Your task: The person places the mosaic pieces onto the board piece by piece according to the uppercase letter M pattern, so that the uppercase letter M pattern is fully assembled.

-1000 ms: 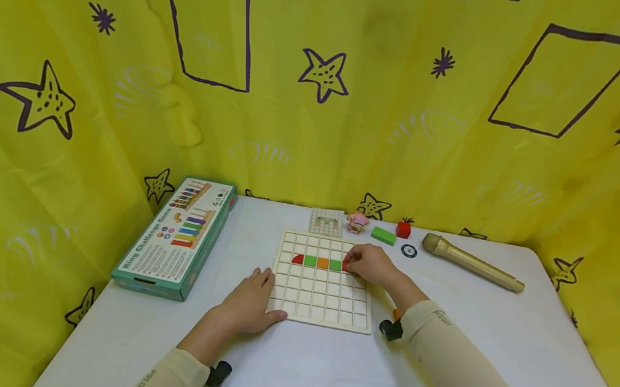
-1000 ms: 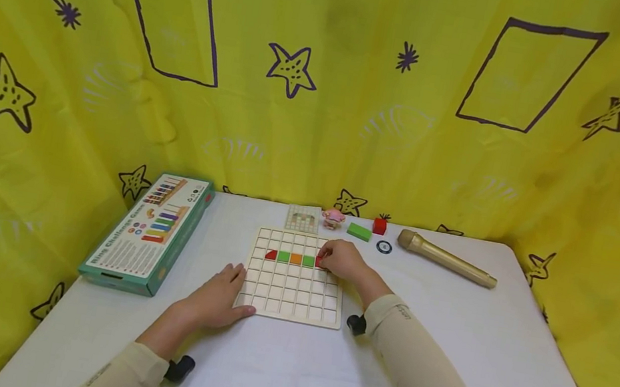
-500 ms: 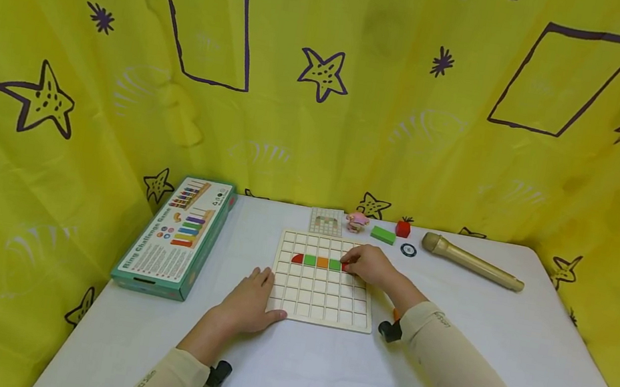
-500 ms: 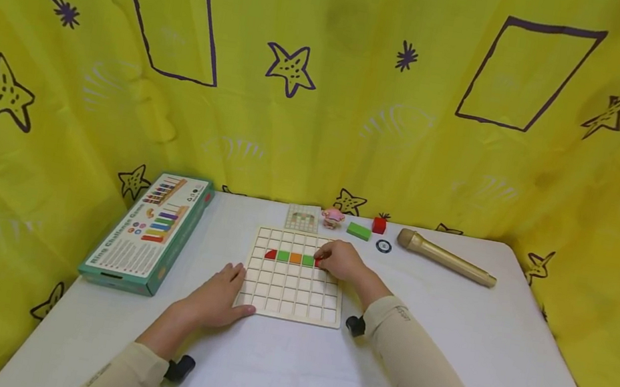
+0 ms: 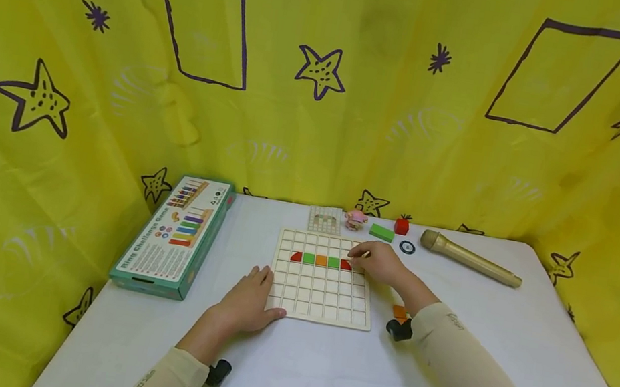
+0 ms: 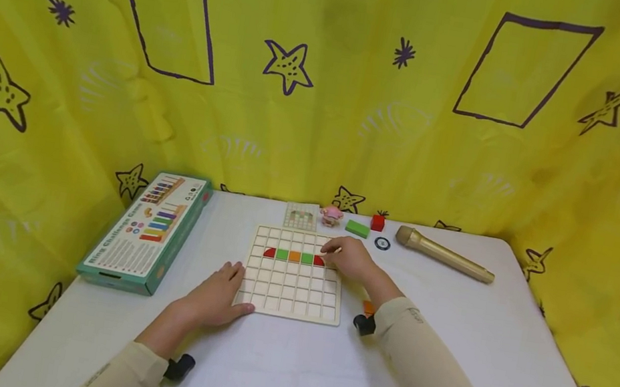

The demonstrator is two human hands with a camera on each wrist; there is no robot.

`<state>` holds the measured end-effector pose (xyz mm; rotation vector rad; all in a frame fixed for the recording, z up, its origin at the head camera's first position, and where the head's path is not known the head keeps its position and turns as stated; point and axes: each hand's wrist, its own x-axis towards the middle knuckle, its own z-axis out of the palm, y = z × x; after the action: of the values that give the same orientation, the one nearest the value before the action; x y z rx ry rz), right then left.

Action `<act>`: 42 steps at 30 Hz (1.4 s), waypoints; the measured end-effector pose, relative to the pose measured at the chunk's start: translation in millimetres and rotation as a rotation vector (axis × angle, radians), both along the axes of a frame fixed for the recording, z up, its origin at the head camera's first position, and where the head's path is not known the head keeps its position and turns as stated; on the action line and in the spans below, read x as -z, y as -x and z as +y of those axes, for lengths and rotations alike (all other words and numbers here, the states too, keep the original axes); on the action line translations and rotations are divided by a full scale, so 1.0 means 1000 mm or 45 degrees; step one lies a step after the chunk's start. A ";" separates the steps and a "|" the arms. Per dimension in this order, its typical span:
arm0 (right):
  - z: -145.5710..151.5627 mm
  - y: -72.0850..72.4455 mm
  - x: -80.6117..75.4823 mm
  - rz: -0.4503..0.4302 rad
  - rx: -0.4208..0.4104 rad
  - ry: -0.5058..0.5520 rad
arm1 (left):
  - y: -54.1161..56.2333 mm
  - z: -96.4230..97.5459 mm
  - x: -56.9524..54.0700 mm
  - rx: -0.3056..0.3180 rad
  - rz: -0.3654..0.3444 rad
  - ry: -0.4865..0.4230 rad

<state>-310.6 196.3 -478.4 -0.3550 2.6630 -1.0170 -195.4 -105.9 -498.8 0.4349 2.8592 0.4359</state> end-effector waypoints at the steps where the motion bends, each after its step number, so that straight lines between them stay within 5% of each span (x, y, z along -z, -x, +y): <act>1: 0.002 -0.001 -0.001 0.010 0.003 -0.007 | 0.000 0.000 0.000 -0.002 0.000 -0.003; 24: 0.077 -0.055 -0.016 0.104 0.029 -0.064 | 0.000 -0.002 0.000 0.001 -0.006 -0.019; 42: 0.121 -0.094 0.003 0.064 0.108 -0.047 | 0.000 -0.001 -0.001 0.026 0.010 -0.004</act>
<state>-216.7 317.5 -481.5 -0.2659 2.7593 -0.9940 -195.7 -107.2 -498.3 0.4675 2.8594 0.4355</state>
